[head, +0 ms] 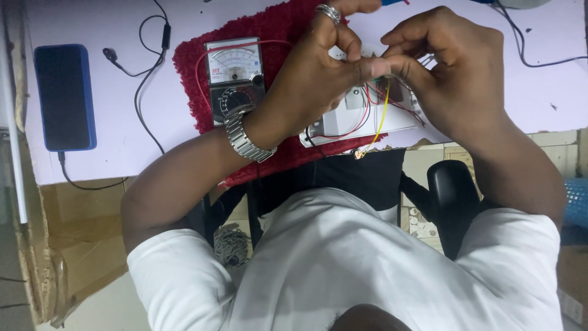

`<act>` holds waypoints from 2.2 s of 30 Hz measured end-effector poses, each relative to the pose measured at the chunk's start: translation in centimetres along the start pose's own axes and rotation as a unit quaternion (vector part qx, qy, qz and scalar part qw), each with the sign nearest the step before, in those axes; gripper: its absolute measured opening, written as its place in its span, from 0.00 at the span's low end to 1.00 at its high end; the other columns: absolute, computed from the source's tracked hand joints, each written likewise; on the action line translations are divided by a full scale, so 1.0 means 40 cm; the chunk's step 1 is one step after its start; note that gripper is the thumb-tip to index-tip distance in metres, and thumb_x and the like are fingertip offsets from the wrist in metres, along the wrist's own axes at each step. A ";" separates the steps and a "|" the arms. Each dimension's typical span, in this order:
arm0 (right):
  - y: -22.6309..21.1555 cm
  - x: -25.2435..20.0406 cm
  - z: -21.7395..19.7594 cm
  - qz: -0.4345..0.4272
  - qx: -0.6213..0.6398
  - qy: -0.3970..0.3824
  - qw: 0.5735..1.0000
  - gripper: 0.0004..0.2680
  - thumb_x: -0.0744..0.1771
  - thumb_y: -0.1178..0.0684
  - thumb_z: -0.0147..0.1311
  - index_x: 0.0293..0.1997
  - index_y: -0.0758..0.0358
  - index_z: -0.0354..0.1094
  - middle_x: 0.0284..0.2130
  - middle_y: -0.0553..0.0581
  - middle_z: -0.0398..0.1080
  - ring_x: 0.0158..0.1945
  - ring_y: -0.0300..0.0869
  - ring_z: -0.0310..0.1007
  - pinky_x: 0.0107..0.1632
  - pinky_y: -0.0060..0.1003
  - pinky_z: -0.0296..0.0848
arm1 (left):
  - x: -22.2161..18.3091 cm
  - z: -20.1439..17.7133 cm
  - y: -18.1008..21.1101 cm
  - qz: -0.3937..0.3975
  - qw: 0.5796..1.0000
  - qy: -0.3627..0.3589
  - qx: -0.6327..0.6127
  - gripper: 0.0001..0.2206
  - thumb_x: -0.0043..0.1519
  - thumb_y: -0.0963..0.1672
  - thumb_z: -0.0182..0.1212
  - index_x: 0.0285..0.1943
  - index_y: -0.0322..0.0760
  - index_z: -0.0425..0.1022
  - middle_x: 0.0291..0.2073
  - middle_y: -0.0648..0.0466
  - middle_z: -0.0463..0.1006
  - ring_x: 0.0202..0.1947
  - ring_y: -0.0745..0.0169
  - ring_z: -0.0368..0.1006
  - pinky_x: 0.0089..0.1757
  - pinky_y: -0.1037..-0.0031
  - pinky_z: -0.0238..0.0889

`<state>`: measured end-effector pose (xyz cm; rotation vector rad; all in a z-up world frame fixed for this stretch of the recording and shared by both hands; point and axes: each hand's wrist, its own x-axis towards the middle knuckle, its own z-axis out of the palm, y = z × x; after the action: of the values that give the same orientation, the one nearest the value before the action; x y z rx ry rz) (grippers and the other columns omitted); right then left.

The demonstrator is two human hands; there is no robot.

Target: Connecting and testing wires on a small circuit board at a repair bench.

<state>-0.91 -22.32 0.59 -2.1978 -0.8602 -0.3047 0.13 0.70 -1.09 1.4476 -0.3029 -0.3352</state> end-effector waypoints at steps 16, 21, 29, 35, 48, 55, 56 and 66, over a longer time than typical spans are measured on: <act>0.095 -0.054 -0.036 -0.051 -0.446 -0.138 0.883 0.11 0.69 0.57 0.62 0.56 0.45 0.82 0.39 0.46 0.75 0.41 0.46 0.75 0.36 0.40 0.71 | -0.100 -0.077 0.059 -0.026 0.969 -0.082 0.231 0.12 0.67 0.37 0.44 0.58 0.40 0.61 0.49 0.54 0.63 0.30 0.71 0.57 0.39 0.72 0.58; 0.063 -0.061 -0.048 0.017 -0.329 -0.107 0.938 0.05 0.76 0.60 0.64 0.59 0.56 0.78 0.42 0.53 0.79 0.41 0.51 0.78 0.38 0.45 0.69 | -0.106 -0.090 0.031 0.079 0.960 -0.137 0.233 0.07 0.71 0.35 0.41 0.54 0.32 0.60 0.50 0.48 0.67 0.47 0.59 0.69 0.49 0.71 0.66; -0.007 -0.057 -0.049 0.112 -0.074 -0.025 0.991 0.05 0.83 0.59 0.70 0.56 0.67 0.79 0.49 0.55 0.79 0.45 0.44 0.78 0.63 0.40 0.64 | -0.122 -0.087 0.020 -0.037 0.995 -0.081 0.046 0.10 0.69 0.43 0.62 0.56 0.38 0.71 0.57 0.51 0.76 0.58 0.64 0.76 0.61 0.75 0.72; -0.016 -0.040 -0.035 0.140 0.156 0.037 0.977 0.05 0.81 0.68 0.62 0.55 0.84 0.70 0.52 0.76 0.78 0.58 0.55 0.82 0.61 0.40 0.79 | -0.157 -0.057 0.054 0.041 0.986 -0.107 0.124 0.17 0.66 0.31 0.61 0.59 0.38 0.67 0.71 0.43 0.63 0.66 0.53 0.74 0.64 0.68 0.78; 0.003 -0.049 0.015 0.134 0.196 0.039 0.971 0.04 0.77 0.67 0.66 0.53 0.79 0.74 0.48 0.71 0.76 0.52 0.51 0.75 0.57 0.39 0.72 | -0.150 -0.036 -0.028 0.179 0.945 -0.045 0.270 0.11 0.74 0.33 0.53 0.36 0.27 0.65 0.62 0.44 0.66 0.53 0.54 0.78 0.59 0.64 0.74; -0.088 -0.033 0.008 0.224 0.338 0.005 0.914 0.03 0.76 0.66 0.52 0.52 0.74 0.61 0.44 0.73 0.77 0.47 0.53 0.84 0.52 0.38 0.86 | -0.172 -0.002 0.048 -0.002 0.998 -0.008 0.070 0.20 0.79 0.42 0.50 0.80 0.45 0.55 0.65 0.55 0.73 0.42 0.69 0.66 0.53 0.74 0.65; -0.102 -0.027 0.005 0.225 0.338 0.005 0.914 0.03 0.76 0.66 0.52 0.52 0.74 0.61 0.44 0.73 0.77 0.47 0.53 0.84 0.52 0.38 0.86 | -0.169 -0.003 0.053 -0.002 0.998 -0.009 0.069 0.20 0.79 0.42 0.50 0.80 0.45 0.55 0.65 0.55 0.73 0.42 0.69 0.66 0.53 0.74 0.65; -0.059 -0.037 0.005 0.214 0.335 -0.013 0.918 0.06 0.80 0.61 0.46 0.54 0.76 0.54 0.54 0.84 0.75 0.42 0.55 0.81 0.39 0.36 0.77 | -0.311 0.005 0.011 0.219 0.852 -0.109 0.462 0.07 0.73 0.41 0.63 0.53 0.29 0.75 0.50 0.44 0.75 0.49 0.40 0.73 0.45 0.55 0.73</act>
<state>-3.60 -21.72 1.10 -1.6721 -0.3843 0.2133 -11.34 5.54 -0.62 2.2157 -1.0704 0.0548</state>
